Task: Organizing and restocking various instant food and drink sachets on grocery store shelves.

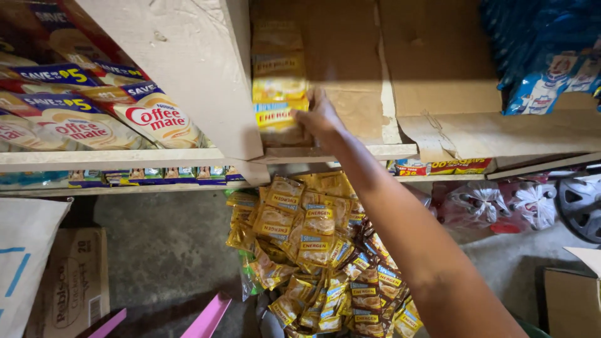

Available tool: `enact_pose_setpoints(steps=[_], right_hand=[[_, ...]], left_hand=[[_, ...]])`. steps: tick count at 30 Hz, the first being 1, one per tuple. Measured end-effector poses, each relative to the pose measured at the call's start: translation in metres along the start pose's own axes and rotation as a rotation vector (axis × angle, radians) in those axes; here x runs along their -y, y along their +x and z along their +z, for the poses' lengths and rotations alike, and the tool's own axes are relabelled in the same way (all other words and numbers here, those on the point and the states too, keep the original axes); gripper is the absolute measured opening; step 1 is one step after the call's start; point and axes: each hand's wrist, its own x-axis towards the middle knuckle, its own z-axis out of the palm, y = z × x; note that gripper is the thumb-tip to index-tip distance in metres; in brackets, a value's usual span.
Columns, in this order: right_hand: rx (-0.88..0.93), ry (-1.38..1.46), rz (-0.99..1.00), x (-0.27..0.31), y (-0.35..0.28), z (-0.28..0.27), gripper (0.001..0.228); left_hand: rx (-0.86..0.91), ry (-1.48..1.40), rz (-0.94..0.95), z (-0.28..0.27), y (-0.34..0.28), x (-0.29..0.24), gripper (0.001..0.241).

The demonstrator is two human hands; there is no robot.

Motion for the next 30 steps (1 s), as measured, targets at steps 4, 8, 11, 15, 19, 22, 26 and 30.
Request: enact_pose_setpoints(steps=[4, 8, 11, 15, 19, 22, 26, 30], right_hand=[[0.057, -0.076, 0.124, 0.006, -0.016, -0.003, 0.044], [-0.020, -0.391, 0.120, 0.030, -0.032, -0.016, 0.047], [-0.068, -0.592, -0.141, 0.024, -0.036, -0.022, 0.049], [0.080, -0.692, -0.542, 0.005, -0.028, -0.021, 0.063], [0.102, -0.685, -0.630, -0.014, -0.018, -0.021, 0.067], [0.217, -0.671, -0.673, -0.036, 0.014, -0.050, 0.053], [0.212, -0.648, -0.504, -0.015, -0.007, -0.059, 0.030], [-0.009, -0.655, -0.483, -0.029, -0.013, -0.056, 0.020]], left_hand=[[-0.010, 0.015, 0.030, -0.018, 0.051, 0.003, 0.039], [-0.011, 0.022, 0.052, -0.116, 0.155, 0.004, 0.039], [-0.024, 0.030, 0.058, -0.161, 0.241, 0.022, 0.038], [-0.255, 0.004, -0.049, -0.232, 0.364, 0.045, 0.062], [-0.216, 0.149, -0.122, -0.237, 0.442, 0.078, 0.098], [-0.092, 0.188, -0.187, -0.221, 0.464, 0.090, 0.129], [0.073, 0.271, -0.257, -0.212, 0.486, 0.100, 0.144], [0.187, 0.355, -0.309, -0.203, 0.488, 0.101, 0.147]])
